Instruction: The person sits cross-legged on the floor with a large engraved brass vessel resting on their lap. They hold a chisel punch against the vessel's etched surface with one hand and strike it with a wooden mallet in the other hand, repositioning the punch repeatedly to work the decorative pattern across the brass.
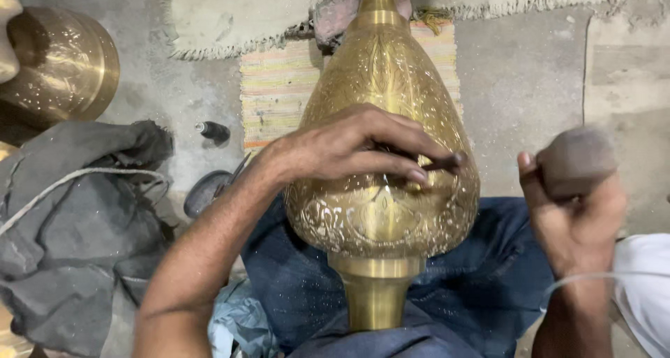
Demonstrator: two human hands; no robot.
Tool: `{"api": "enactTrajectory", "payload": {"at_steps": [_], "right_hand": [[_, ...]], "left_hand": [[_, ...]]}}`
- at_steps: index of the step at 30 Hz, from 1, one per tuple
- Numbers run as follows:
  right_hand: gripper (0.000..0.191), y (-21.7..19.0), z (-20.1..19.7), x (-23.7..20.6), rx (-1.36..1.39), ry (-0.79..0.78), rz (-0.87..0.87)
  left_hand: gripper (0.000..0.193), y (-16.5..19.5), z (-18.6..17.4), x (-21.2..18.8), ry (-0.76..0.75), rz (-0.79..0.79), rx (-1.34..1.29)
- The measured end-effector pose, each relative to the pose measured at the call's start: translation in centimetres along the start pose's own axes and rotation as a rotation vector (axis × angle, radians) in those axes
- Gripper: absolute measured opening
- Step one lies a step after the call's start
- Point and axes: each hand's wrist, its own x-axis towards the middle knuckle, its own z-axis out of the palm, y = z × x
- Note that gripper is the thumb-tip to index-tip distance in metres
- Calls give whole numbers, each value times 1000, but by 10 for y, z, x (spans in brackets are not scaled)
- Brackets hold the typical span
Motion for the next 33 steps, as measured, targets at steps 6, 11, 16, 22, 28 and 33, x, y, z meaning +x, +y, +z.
{"api": "enactTrajectory", "payload": {"at_steps": [6,11,16,22,28,33], "right_hand": [[32,-6,10,-5,-247,79,-121],[40,4,15,-16,-295,-13,6],[44,12,34,-34,-318,-103,34],[41,21,50,-47,-268,-38,85],[37,31,54,-57,-142,-54,169],[35,36,63,-58,-138,53,84]], "left_hand": [[24,24,37,-45,681,-90,-99],[32,47,80,-75,1318,-303,-346],[33,57,118,-90,1284,-258,-299],[32,54,127,-83,1260,-228,-295],[34,56,125,-65,1236,-254,-297],[35,60,125,-59,1204,-256,-173]]}}
